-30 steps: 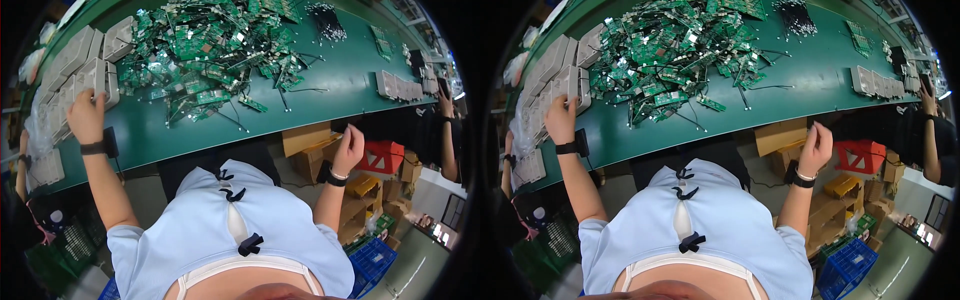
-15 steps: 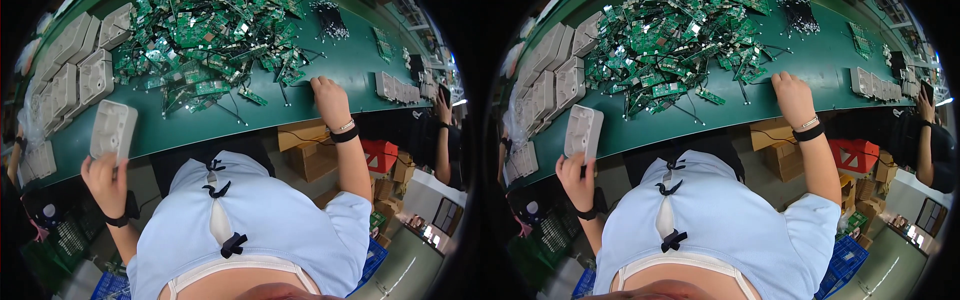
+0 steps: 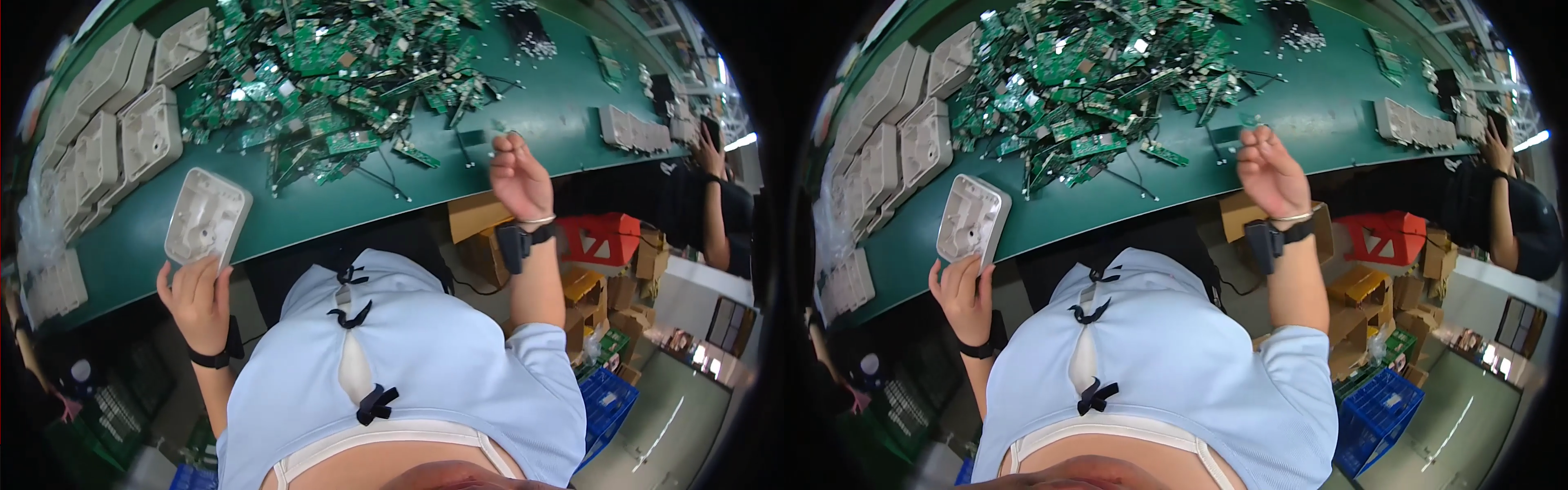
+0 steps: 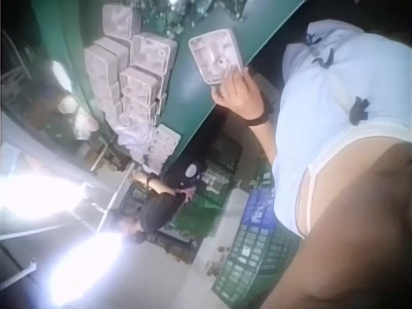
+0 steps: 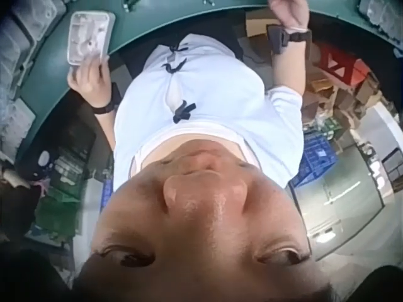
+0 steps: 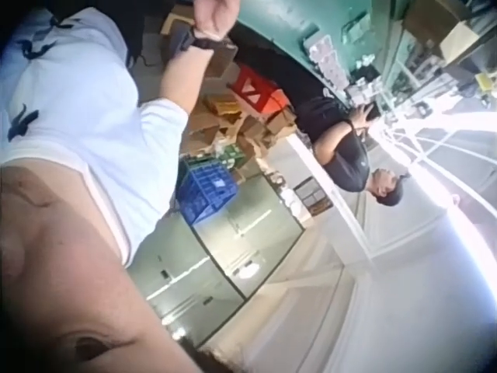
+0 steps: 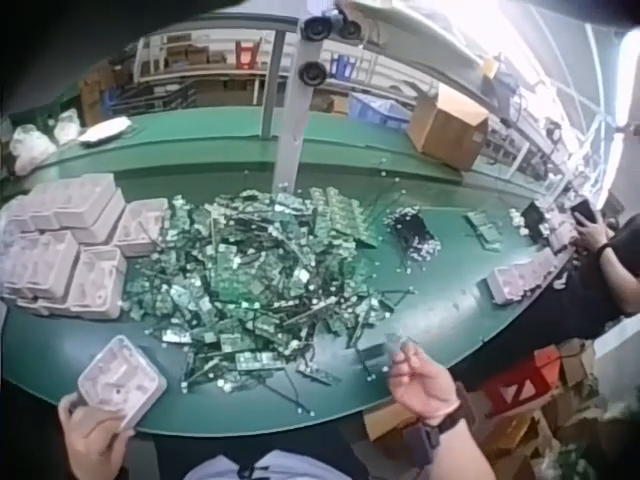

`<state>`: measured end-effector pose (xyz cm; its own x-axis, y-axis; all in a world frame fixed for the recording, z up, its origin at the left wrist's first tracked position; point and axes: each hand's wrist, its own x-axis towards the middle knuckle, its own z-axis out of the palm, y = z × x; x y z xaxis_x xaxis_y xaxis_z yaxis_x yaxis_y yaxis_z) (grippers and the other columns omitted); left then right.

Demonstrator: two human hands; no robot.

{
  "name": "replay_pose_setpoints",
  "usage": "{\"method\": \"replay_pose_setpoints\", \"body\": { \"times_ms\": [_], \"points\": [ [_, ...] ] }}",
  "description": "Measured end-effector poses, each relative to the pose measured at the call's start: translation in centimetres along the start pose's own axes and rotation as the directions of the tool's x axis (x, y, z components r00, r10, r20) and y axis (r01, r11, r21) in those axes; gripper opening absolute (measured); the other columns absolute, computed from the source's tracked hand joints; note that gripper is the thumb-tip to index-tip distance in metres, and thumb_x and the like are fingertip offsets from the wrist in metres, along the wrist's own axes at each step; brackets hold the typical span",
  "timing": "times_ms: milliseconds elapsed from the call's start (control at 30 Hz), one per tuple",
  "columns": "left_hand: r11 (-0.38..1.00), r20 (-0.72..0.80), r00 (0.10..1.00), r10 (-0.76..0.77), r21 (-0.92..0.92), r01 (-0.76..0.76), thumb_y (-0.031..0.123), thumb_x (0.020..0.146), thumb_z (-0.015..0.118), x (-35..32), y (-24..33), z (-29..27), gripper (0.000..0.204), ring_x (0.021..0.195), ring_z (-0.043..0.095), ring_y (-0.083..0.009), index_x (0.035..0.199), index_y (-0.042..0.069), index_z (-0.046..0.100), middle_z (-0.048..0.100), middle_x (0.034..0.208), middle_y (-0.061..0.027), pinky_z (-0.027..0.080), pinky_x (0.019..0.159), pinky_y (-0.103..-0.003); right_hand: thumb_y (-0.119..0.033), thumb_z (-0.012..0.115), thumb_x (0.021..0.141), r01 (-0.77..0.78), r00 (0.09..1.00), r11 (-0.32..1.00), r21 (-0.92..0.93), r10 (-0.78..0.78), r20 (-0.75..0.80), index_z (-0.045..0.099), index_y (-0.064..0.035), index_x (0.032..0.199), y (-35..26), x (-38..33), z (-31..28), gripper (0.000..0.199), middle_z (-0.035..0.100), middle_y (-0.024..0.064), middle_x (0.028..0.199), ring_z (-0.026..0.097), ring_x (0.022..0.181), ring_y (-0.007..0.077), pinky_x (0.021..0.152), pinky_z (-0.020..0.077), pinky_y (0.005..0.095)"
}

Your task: The person picks up a plastic housing and a circuit board, threads the board's wires through a hole in the housing, and presses the board into place. They then pick up a wire harness, plug it into the circuit board, and set the assembled unit onto the table before repeating the process.

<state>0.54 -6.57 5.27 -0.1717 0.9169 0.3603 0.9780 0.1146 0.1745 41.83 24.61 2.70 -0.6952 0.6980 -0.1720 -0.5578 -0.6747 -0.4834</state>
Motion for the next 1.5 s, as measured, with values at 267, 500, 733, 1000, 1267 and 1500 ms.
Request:
{"method": "replay_pose_setpoints", "body": {
  "times_ms": [267, 500, 733, 1000, 1267, 1500],
  "points": [
    [0.971, -0.123, 0.978, -0.171, -0.191, 0.146, 0.013, 0.074, 0.093, -1.4, -2.2, 0.7, 0.075, 0.132, 0.054, -0.0367, 0.140, 0.004, 0.057, 0.055, 0.146, -0.0189, 0.036, 0.118, -0.048, -0.004, 0.059, 0.103, 0.493, 0.870, 0.833, -0.252, -0.476, 0.129, 0.064, -0.0017, 0.112, 6.0, 3.6, 6.4, 0.011, 0.064, 0.0142, 0.121, 0.068, 0.105, 0.0244, 0.088, 0.0569, 0.0336],
    [0.752, 0.101, 0.847, -0.522, -0.415, 0.512, 0.020, 0.066, 0.098, -1.7, -4.0, 0.9, 0.117, 0.145, 0.043, -0.0425, 0.161, -0.001, 0.031, 0.043, 0.158, -0.0241, 0.033, 0.122, -0.046, 0.009, 0.066, 0.093, 0.658, 0.736, 0.415, -0.628, -0.532, 0.420, 0.071, 0.0026, 0.106, 11.9, 6.3, 12.3, 0.015, 0.072, 0.0177, 0.111, 0.071, 0.098, 0.0259, 0.087, 0.0566, 0.0352],
    [0.867, -0.011, 0.954, -0.300, -0.421, 0.267, 0.022, 0.065, 0.096, 0.6, -3.1, 0.5, 0.107, 0.142, 0.048, -0.0376, 0.154, 0.000, 0.041, 0.047, 0.154, -0.0228, 0.036, 0.120, -0.045, 0.009, 0.071, 0.092, 0.599, 0.799, 0.398, -0.695, -0.233, 0.555, 0.073, 0.0044, 0.105, 19.2, 6.7, 15.8, 0.014, 0.075, 0.0181, 0.109, 0.072, 0.103, 0.0262, 0.088, 0.0569, 0.0340],
    [0.658, -0.004, 0.942, -0.336, -0.716, 0.232, 0.017, 0.066, 0.092, 0.5, -2.5, 1.2, 0.103, 0.141, 0.049, -0.0357, 0.154, 0.002, 0.039, 0.046, 0.153, -0.0200, 0.040, 0.117, -0.045, 0.003, 0.075, 0.091, 0.561, 0.823, 0.222, -0.797, -0.052, 0.565, 0.075, 0.0043, 0.103, 23.9, 8.9, 17.1, 0.012, 0.078, 0.0127, 0.103, 0.076, 0.093, 0.0231, 0.081, 0.0585, 0.0291],
    [0.704, 0.020, 0.955, -0.297, -0.671, 0.233, 0.009, 0.061, 0.095, 0.1, -3.4, 1.4, 0.116, 0.144, 0.047, -0.0311, 0.159, 0.004, 0.031, 0.044, 0.158, -0.0173, 0.035, 0.122, -0.044, -0.003, 0.077, 0.091, 0.456, 0.889, 0.113, -0.882, -0.028, 0.456, 0.077, -0.0018, 0.102, 24.2, 9.3, 17.9, 0.011, 0.079, 0.0099, 0.099, 0.076, 0.086, 0.0192, 0.074, 0.0587, 0.0282],
    [0.613, 0.008, 0.955, -0.296, -0.766, 0.196, 0.015, 0.068, 0.092, 0.3, -3.0, 1.4, 0.106, 0.140, 0.048, -0.0320, 0.156, 0.003, 0.035, 0.045, 0.152, -0.0174, 0.039, 0.117, -0.044, -0.008, 0.079, 0.085, 0.592, 0.800, 0.007, -0.806, -0.123, 0.587, 0.075, -0.0090, 0.096, 24.9, 9.2, 18.1, 0.011, 0.074, 0.0086, 0.088, 0.074, 0.080, 0.0268, 0.069, 0.0584, 0.0345]
  ]
}}
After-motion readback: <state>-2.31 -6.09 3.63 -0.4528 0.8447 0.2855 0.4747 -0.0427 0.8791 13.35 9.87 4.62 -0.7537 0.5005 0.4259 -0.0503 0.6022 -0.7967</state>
